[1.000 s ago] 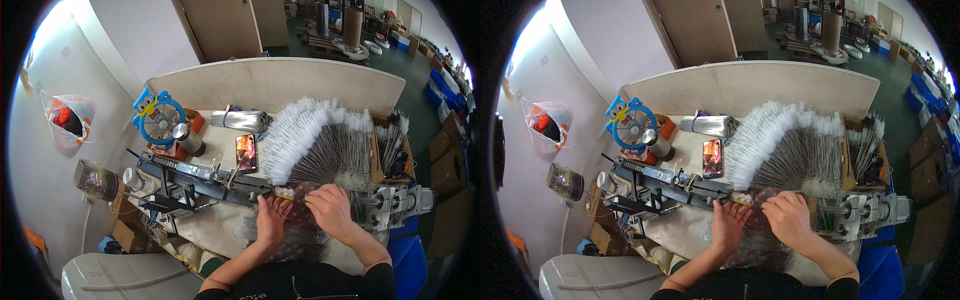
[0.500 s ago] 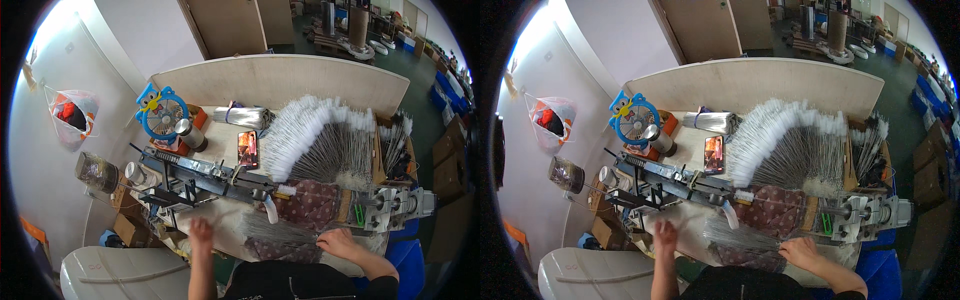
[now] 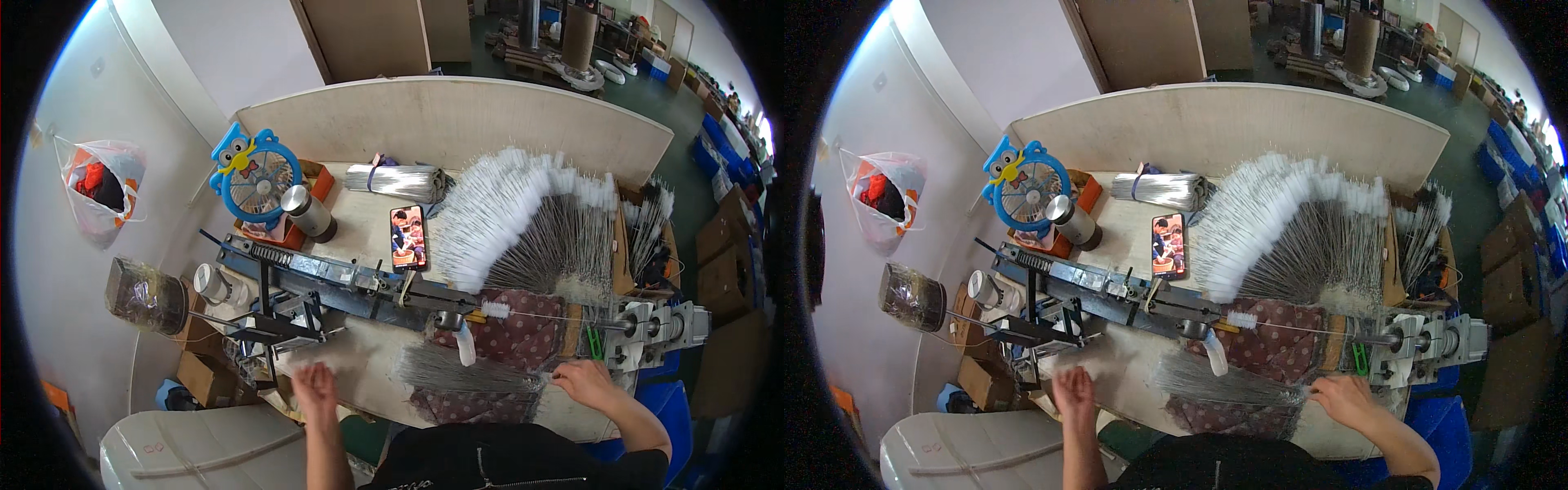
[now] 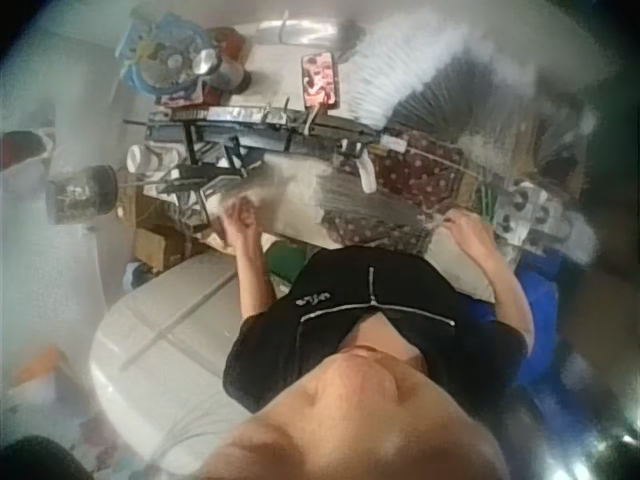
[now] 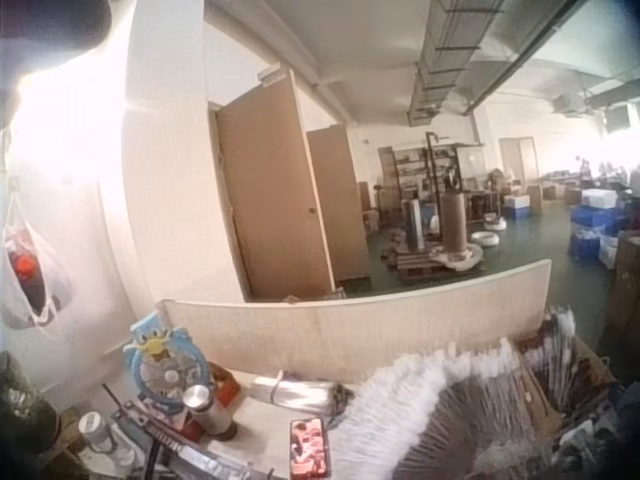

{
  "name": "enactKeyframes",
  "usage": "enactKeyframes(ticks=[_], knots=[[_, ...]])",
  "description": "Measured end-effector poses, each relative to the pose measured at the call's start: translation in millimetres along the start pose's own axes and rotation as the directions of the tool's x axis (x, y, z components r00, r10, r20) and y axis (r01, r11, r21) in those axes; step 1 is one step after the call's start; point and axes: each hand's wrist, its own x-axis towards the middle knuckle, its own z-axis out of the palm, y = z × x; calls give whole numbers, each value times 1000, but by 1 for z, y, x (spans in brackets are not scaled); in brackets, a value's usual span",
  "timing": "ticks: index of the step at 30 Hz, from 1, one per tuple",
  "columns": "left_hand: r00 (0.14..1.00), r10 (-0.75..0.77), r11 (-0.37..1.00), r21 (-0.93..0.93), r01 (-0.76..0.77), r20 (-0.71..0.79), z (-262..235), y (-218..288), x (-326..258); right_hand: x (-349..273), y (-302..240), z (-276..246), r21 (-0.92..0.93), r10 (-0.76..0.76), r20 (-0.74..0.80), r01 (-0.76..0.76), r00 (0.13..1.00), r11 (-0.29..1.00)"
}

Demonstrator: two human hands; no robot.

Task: The person manufactures wire brushes by inserting bristles and metal wires into a machine fixture, twisting them together, and setting the finished brushes aside.

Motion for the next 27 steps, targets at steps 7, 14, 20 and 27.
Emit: enactKeyframes(ticks=[7, 14, 20, 27], knots=[[700, -432, 819, 572, 40, 569, 90, -109, -113, 1, 6, -1, -22, -8, -18, 7, 1000, 1000], [532, -776, 566, 747, 348, 340, 160, -106, -193, 0, -4, -8, -280, 61, 53, -44, 997, 959], [81, -816, 410, 475, 779, 572, 168, -13, -165, -22, -7, -80, -300, 62, -242, -136, 968, 944], [195, -639, 769, 613, 181, 744, 121, -115, -156, 2, -7, -111, 178, 198, -604, -111, 772, 978]])
